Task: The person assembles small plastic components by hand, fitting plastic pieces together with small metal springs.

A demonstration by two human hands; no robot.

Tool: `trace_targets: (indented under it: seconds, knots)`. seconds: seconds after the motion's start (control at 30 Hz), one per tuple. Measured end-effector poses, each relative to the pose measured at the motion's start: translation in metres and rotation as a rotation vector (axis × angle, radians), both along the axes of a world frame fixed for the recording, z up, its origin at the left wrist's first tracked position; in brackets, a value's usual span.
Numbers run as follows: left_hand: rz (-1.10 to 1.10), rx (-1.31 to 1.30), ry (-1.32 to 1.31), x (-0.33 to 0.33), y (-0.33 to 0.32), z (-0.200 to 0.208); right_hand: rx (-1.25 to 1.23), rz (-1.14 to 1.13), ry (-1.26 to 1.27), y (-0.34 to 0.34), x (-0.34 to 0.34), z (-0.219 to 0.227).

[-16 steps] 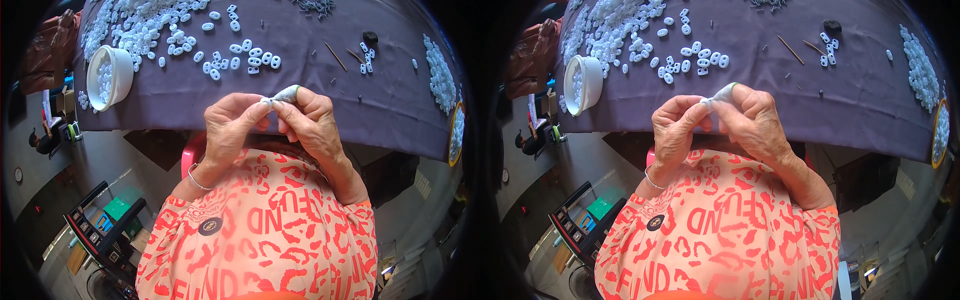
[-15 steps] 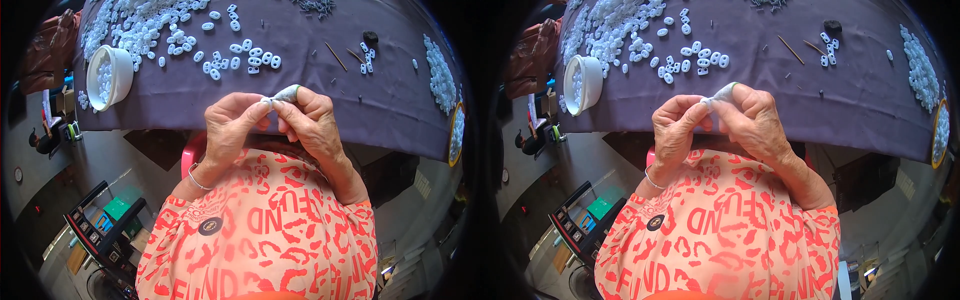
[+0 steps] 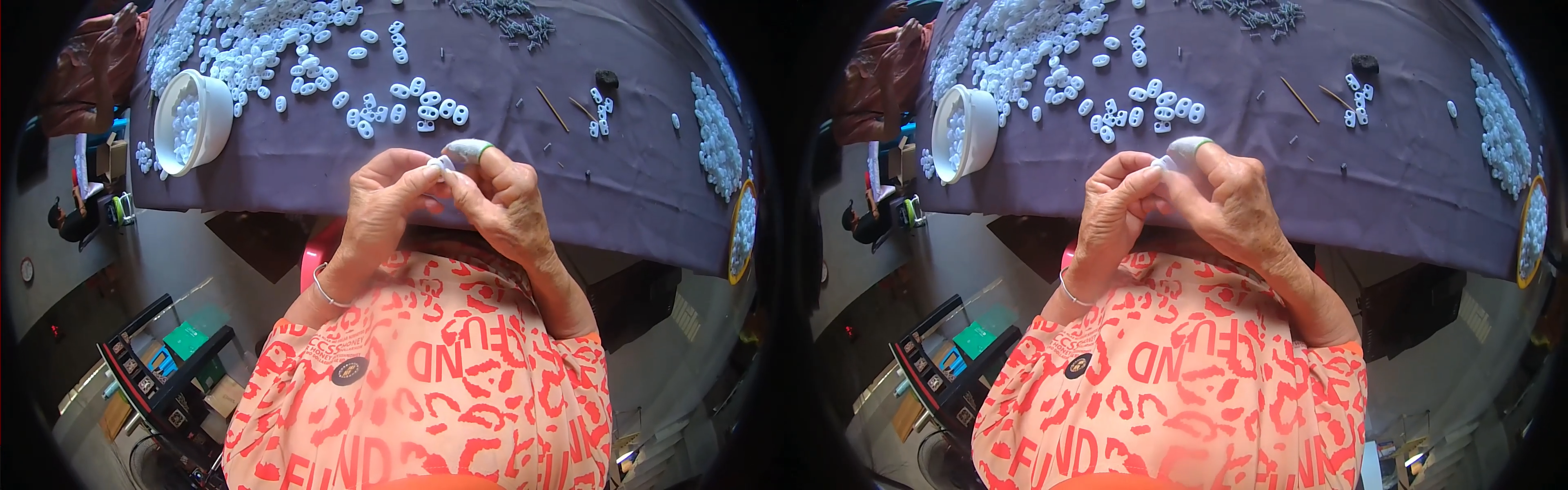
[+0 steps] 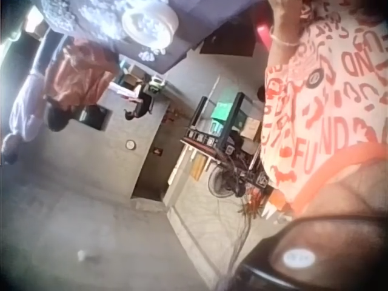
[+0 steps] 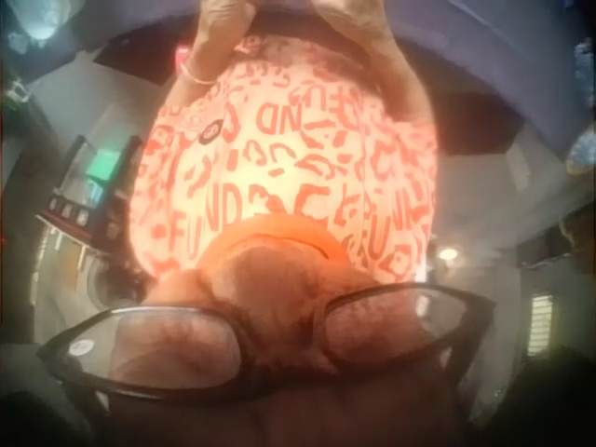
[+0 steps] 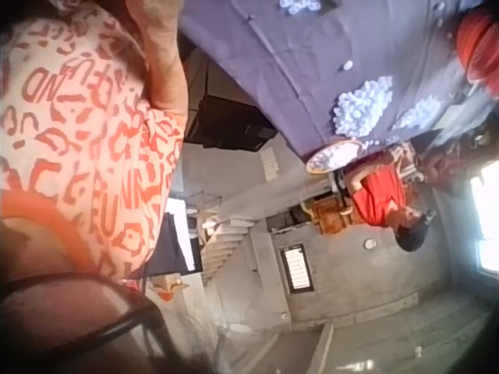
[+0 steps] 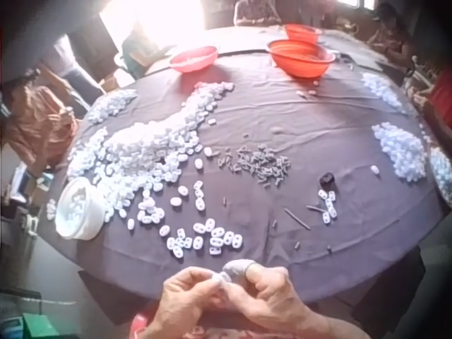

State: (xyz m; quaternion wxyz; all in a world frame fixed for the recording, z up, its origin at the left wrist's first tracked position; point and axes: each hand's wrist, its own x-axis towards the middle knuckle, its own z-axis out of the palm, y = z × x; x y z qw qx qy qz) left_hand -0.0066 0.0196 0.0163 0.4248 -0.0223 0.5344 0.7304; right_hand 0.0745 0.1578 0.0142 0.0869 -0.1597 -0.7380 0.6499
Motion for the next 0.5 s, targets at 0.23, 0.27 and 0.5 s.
trace_targets:
  seconds: [0.23, 0.27, 0.5]
  knots:
    - [0.036, 0.112, -0.164, 0.003, -0.001, 0.004, 0.647, 0.008, 0.129, -0.004, 0.002, 0.006]
    - [0.034, 0.116, -0.161, 0.004, -0.002, 0.004, 0.754, -0.008, 0.148, -0.006, 0.002, 0.006]
    - [0.039, 0.202, -0.269, 0.007, -0.004, 0.003, 0.824, 0.009, 0.114, -0.009, 0.002, 0.009]
